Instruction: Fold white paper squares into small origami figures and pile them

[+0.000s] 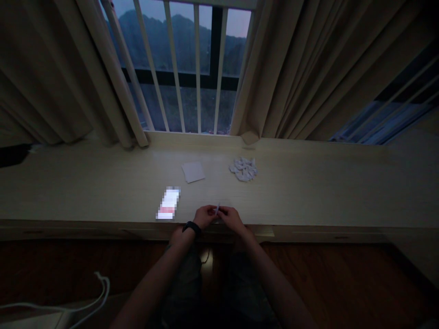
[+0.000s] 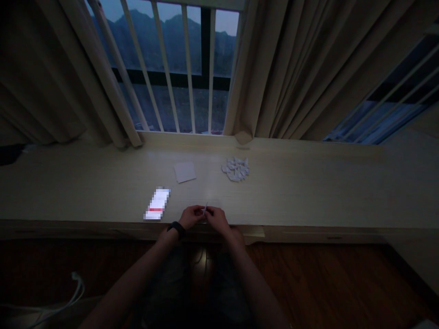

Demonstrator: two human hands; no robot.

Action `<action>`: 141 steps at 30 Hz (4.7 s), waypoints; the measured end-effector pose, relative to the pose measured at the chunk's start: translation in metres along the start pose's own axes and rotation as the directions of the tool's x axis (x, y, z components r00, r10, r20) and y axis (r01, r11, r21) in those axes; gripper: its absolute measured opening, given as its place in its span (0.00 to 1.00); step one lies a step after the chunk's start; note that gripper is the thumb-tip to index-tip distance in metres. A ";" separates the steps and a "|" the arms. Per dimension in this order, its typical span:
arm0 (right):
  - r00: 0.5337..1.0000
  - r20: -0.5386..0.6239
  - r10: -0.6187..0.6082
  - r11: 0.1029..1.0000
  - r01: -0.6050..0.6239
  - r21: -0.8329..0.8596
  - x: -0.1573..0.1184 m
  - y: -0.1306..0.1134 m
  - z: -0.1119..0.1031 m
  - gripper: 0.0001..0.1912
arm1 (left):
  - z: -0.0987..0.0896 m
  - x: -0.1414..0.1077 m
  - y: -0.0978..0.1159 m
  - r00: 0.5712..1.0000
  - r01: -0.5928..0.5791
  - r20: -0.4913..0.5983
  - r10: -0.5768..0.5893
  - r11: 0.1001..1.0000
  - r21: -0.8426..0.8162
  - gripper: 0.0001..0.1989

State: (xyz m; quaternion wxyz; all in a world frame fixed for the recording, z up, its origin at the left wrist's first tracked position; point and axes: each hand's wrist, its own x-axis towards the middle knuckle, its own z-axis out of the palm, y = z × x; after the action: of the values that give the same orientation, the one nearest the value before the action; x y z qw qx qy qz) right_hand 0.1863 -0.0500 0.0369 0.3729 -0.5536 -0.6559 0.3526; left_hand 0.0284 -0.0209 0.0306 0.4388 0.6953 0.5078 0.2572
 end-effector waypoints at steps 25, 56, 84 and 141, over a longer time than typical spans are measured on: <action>0.998 -0.063 0.020 0.973 -0.033 -0.228 -0.003 -0.003 0.006 0.13 | 0.000 -0.005 0.020 0.986 0.119 -0.119 -0.115 0.992 0.031 0.11; 0.955 -0.166 0.247 0.877 -0.148 0.457 -0.005 0.040 0.004 0.17 | 0.003 -0.001 0.012 0.985 0.130 -0.103 -0.138 0.988 -0.081 0.13; 0.977 -0.061 0.206 0.918 -0.171 0.359 0.006 0.045 0.001 0.18 | 0.008 0.015 -0.007 0.993 0.118 0.037 -0.112 0.963 -0.243 0.16; 0.980 -0.125 0.158 0.972 -0.132 0.192 0.014 0.044 0.004 0.13 | 0.001 0.015 -0.003 0.985 0.084 0.164 -0.062 0.989 -0.126 0.20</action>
State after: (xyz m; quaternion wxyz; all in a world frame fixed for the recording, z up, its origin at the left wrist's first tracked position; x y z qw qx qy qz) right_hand 0.2021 -0.0300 -0.0024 0.4403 -0.5866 -0.5508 0.3982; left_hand 0.0330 -0.0075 0.0265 0.5322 0.6639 0.4782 0.2177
